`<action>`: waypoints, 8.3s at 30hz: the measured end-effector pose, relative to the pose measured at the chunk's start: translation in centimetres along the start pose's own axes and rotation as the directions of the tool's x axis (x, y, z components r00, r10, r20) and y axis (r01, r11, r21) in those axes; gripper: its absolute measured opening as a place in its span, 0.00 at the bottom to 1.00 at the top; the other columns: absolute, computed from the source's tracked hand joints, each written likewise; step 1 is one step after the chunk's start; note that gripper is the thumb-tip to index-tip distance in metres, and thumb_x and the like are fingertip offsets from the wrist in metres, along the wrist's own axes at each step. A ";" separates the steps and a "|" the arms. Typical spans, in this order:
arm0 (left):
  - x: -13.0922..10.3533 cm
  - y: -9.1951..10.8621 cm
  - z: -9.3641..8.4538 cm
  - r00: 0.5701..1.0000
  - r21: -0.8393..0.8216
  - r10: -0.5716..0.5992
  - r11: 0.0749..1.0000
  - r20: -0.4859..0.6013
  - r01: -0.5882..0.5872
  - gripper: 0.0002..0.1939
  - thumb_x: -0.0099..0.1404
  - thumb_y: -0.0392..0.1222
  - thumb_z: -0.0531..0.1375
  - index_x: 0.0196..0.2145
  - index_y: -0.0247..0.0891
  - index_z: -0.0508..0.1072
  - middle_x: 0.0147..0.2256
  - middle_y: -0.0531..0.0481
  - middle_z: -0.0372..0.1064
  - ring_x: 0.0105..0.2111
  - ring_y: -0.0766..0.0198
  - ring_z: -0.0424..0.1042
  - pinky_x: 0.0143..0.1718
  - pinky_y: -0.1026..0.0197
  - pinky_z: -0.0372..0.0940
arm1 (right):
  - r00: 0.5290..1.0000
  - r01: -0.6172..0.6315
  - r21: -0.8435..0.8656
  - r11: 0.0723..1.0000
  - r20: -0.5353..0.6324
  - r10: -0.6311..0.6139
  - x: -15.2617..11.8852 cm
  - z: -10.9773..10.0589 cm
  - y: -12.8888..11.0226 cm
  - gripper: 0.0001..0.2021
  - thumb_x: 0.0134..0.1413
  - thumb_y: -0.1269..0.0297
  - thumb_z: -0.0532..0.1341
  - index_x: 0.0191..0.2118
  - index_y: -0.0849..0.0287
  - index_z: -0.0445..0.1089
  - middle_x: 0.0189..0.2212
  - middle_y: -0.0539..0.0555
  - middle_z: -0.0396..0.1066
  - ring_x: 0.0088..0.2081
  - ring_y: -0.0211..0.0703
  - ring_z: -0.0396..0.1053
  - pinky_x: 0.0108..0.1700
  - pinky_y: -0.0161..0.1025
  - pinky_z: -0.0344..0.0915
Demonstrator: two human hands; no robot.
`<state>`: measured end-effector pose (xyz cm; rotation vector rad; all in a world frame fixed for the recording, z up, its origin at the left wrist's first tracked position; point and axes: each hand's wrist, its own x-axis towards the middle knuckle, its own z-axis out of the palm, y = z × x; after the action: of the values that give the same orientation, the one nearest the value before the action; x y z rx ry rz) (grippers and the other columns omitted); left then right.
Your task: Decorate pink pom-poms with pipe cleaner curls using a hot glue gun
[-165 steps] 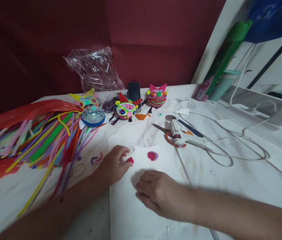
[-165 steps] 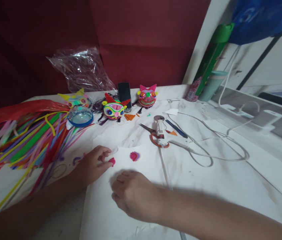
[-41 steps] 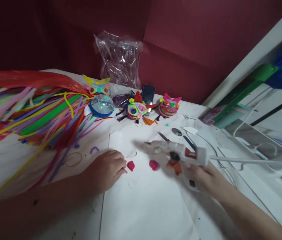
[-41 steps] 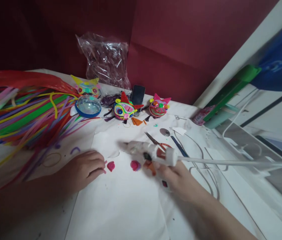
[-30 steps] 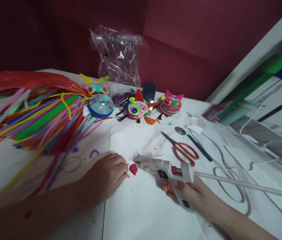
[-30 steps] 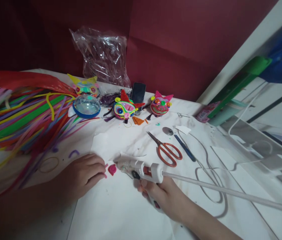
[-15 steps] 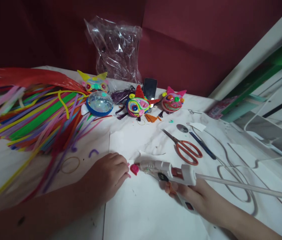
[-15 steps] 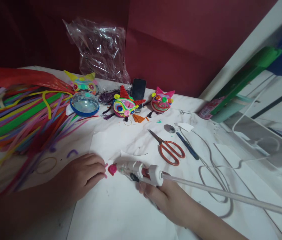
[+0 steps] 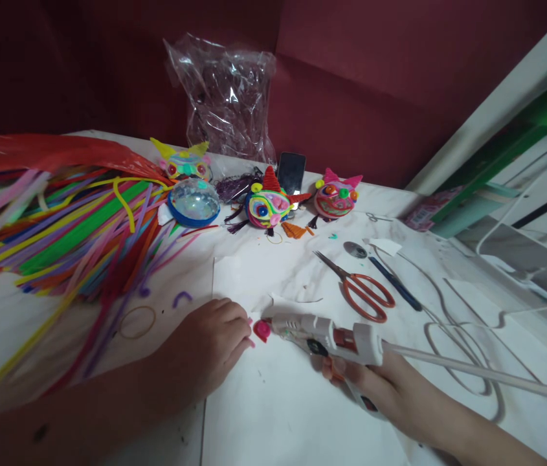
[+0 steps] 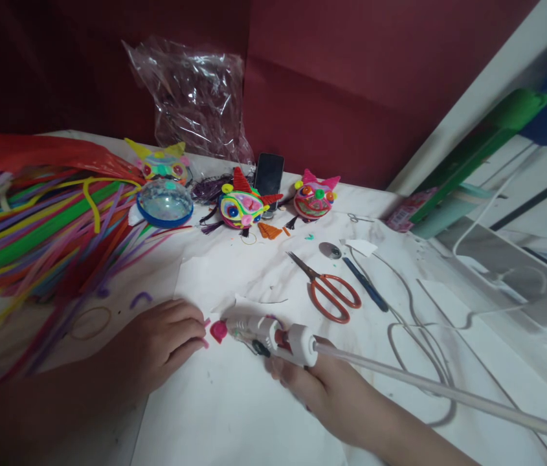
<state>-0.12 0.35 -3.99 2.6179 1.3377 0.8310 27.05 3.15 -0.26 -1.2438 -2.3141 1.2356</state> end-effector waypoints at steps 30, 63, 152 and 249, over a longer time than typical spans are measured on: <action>0.0 0.1 0.0 1.000 -0.001 -0.012 1.000 -0.003 0.012 0.09 0.66 0.32 0.55 0.29 0.36 0.72 0.31 0.48 0.71 0.34 0.61 0.69 0.37 0.59 0.64 | 0.976 -0.214 0.186 0.959 0.015 0.216 -0.4 0.6 0.7 0.28 0.53 0.36 0.53 0.32 0.59 0.71 0.21 0.49 0.59 0.22 0.35 0.53 0.22 0.34 0.52; -0.2 0.2 -0.6 0.998 0.036 -0.004 0.999 0.066 0.002 0.11 0.63 0.27 0.53 0.26 0.35 0.70 0.31 0.48 0.70 0.34 0.62 0.69 0.35 0.61 0.62 | 0.996 0.025 -0.038 0.999 -0.083 -0.028 -1.3 1.8 0.3 0.19 0.62 0.48 0.51 0.39 0.56 0.73 0.27 0.55 0.72 0.31 0.47 0.69 0.37 0.42 0.71; -0.4 0.2 -0.6 0.997 0.072 -0.009 0.997 0.082 0.004 0.11 0.64 0.29 0.53 0.26 0.35 0.71 0.31 0.47 0.70 0.34 0.62 0.68 0.36 0.61 0.61 | 0.959 0.115 -0.270 0.956 -0.222 -0.178 -2.5 1.3 -0.6 0.08 0.54 0.59 0.58 0.36 0.55 0.72 0.35 0.54 0.77 0.35 0.47 0.76 0.29 0.33 0.74; -0.3 0.4 -0.9 0.992 0.115 -0.021 0.993 0.125 0.007 0.12 0.65 0.29 0.52 0.27 0.35 0.71 0.30 0.48 0.70 0.34 0.62 0.68 0.36 0.61 0.62 | 0.982 0.157 -0.263 0.952 -0.063 -0.179 -2.2 0.6 -1.4 0.07 0.57 0.63 0.54 0.33 0.53 0.68 0.26 0.50 0.74 0.23 0.43 0.72 0.25 0.34 0.71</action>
<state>-0.39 -0.24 -3.20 2.6916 1.4074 0.5921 27.25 0.74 0.88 -1.1200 -2.5157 0.8309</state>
